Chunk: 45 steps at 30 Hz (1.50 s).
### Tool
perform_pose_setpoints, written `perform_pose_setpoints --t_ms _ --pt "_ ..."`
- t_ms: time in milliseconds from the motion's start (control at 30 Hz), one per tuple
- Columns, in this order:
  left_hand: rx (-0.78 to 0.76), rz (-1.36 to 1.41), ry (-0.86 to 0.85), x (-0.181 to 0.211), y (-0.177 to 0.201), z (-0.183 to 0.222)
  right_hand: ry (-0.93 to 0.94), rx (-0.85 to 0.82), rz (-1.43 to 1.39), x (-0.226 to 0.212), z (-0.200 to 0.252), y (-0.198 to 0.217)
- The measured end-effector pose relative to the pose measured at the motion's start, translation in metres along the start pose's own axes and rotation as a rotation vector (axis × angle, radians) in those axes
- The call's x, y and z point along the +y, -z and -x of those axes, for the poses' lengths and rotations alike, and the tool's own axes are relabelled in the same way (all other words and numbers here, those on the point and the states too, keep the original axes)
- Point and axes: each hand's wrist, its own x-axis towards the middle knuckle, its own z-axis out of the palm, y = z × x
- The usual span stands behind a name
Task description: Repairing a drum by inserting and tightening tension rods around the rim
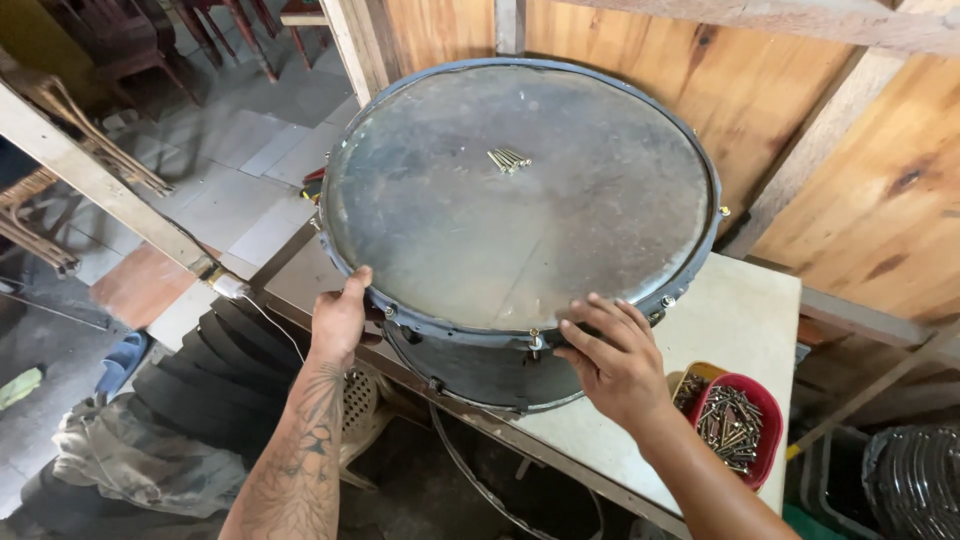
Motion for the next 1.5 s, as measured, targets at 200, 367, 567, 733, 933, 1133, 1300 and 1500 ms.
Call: perform_pose_setpoints --t_ms 200,367,567,733,933,1133,1300,1500 --pt "-0.025 -0.075 0.049 0.053 0.005 0.047 -0.619 -0.217 -0.044 -0.040 0.059 0.002" --pt "-0.012 -0.079 0.076 0.057 0.005 0.045 -1.441 -0.154 -0.631 -0.048 0.055 -0.023" --pt "-0.033 -0.086 0.079 0.062 0.007 0.050 -1.309 -0.176 -0.608 -0.055 0.053 -0.025" --pt "-0.047 -0.063 0.136 0.070 0.002 0.060 -1.406 -0.137 -0.603 -0.047 0.051 -0.037" --pt "0.006 -0.146 0.060 0.043 0.001 0.044 -0.959 -0.251 -0.172 -0.034 0.054 -0.034" --pt "0.000 0.016 0.063 -0.002 -0.006 -0.003 -0.303 -0.212 -0.018 -0.033 0.031 -0.012" --pt "-0.007 -0.015 0.046 0.006 -0.003 0.002 -0.282 -0.185 -0.131 -0.024 0.034 -0.014" --pt "-0.011 0.030 0.038 -0.008 -0.003 -0.011 0.007 0.086 0.124 -0.013 0.021 -0.009"
